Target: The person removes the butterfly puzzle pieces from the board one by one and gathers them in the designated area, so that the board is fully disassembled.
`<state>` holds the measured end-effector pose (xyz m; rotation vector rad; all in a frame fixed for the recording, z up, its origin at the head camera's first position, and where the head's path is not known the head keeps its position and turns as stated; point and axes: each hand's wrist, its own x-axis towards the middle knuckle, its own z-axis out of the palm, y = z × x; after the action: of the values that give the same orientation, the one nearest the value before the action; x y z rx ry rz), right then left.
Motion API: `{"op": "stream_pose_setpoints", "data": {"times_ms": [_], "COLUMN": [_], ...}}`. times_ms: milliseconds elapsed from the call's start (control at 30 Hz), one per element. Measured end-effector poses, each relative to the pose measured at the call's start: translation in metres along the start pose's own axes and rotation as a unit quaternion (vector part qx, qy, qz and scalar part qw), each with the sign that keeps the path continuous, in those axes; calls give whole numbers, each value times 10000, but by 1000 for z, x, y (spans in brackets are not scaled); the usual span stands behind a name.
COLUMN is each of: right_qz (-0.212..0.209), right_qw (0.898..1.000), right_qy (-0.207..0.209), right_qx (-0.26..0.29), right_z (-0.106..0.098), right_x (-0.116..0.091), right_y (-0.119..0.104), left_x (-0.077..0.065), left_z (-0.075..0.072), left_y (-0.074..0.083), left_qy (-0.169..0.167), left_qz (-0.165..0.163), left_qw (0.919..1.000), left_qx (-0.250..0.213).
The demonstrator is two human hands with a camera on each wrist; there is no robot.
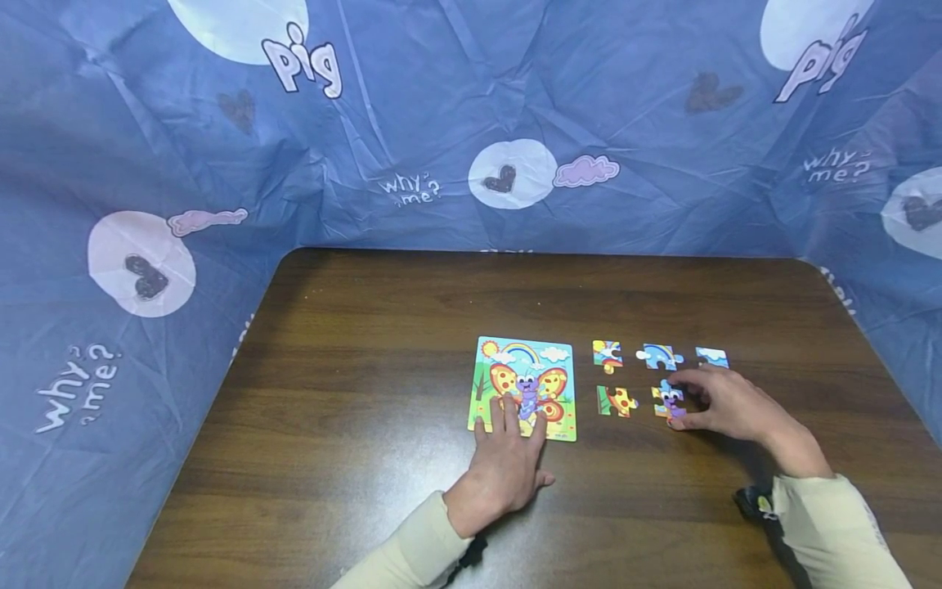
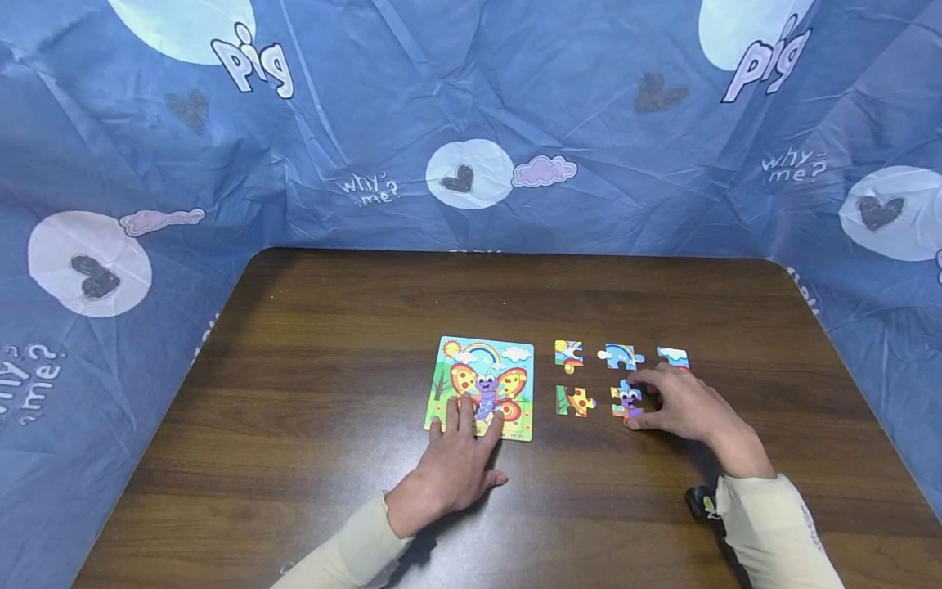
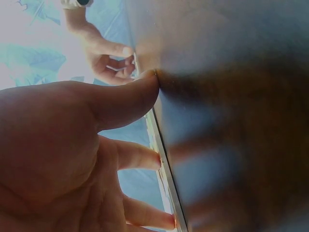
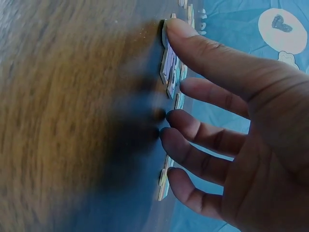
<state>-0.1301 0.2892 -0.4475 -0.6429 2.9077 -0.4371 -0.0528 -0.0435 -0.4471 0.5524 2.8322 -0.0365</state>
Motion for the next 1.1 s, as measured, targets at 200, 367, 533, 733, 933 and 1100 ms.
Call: {"op": "stream_pose_setpoints", "data": {"times_ms": [200, 367, 533, 733, 933, 1100], "right_qz": [13, -38, -55, -122, -166, -86], "right_qw": [10000, 10000, 10000, 9999, 9999, 10000], "right_qy": [-4, -13, -46, -17, 27, 13], "right_qx": [-17, -37, -46, -59, -39, 49], "right_z": [1, 1, 0, 0, 0, -4], "right_x": [1, 2, 2, 2, 2, 2], "right_y": [-1, -1, -2, -2, -1, -1], "left_x": [0, 0, 0, 0, 0, 0], "left_z": [0, 1, 1, 0, 0, 1], "left_y": [0, 0, 0, 0, 0, 0], "left_qy": [-28, -43, -53, -49, -110, -105], "left_qz": [11, -3, -4, -12, -30, -21], "left_qw": [10000, 10000, 10000, 10000, 9999, 9999], "left_qx": [11, 53, 60, 5, -7, 14]}}
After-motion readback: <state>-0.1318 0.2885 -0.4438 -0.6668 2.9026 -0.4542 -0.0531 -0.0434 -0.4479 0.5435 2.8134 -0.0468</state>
